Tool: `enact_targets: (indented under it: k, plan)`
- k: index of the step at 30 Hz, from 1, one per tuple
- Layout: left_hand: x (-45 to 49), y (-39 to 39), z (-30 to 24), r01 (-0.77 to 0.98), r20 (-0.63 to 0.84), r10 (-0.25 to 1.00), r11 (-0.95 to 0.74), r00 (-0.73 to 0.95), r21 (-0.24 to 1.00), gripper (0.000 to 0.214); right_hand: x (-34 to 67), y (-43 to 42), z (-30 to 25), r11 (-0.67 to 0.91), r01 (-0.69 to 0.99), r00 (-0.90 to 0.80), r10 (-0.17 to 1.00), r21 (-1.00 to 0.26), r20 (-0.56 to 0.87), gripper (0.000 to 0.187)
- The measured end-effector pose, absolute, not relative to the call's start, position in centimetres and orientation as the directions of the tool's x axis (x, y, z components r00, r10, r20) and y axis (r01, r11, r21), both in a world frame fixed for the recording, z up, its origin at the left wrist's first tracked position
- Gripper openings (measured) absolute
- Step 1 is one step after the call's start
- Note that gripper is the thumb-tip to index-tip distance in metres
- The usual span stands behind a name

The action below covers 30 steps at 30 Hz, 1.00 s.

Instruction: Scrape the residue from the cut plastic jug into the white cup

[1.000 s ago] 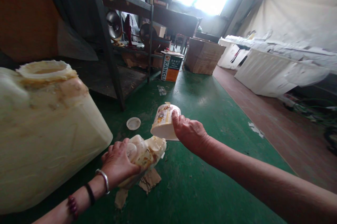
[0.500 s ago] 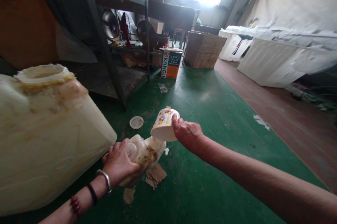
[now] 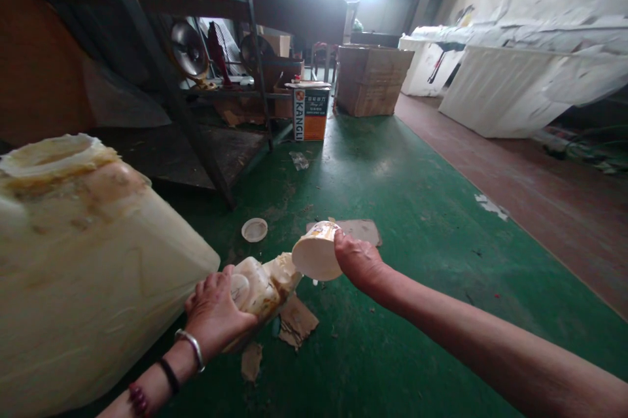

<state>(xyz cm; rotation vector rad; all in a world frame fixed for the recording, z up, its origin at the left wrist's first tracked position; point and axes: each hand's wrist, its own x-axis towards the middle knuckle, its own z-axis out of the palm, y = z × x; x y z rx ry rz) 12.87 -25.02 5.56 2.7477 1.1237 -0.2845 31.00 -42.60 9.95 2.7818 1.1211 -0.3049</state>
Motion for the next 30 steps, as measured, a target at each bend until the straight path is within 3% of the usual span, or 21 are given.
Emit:
enact_targets:
  k: [6, 15, 24, 30]
  plan:
    - [12.9, -24.7, 4.9, 0.703, -0.245, 0.675, -0.711, 0.696, 0.037, 0.087, 31.3, -43.9, 8.1, -0.785, 0.617, 0.746, 0.606, -0.056, -0.277, 0.035]
    - [12.2, -24.4, 3.5, 0.671, -0.246, 0.656, -0.741, 0.714, -0.028, 0.085, 31.1, -47.6, 5.5, -0.864, 0.458, 0.735, 0.501, -0.211, -0.456, 0.027]
    - [12.0, -24.2, 2.8, 0.651, -0.255, 0.636, -0.759, 0.728, -0.034, 0.085, 30.5, -49.6, 2.3, -0.914, 0.13, 0.551, 0.388, -0.383, -0.739, 0.027]
    - [12.0, -23.6, 2.0, 0.661, -0.257, 0.646, -0.75, 0.719, -0.037, 0.084, 30.0, -50.1, 0.7, -0.863, -0.085, 0.435, 0.417, -0.497, -0.798, 0.028]
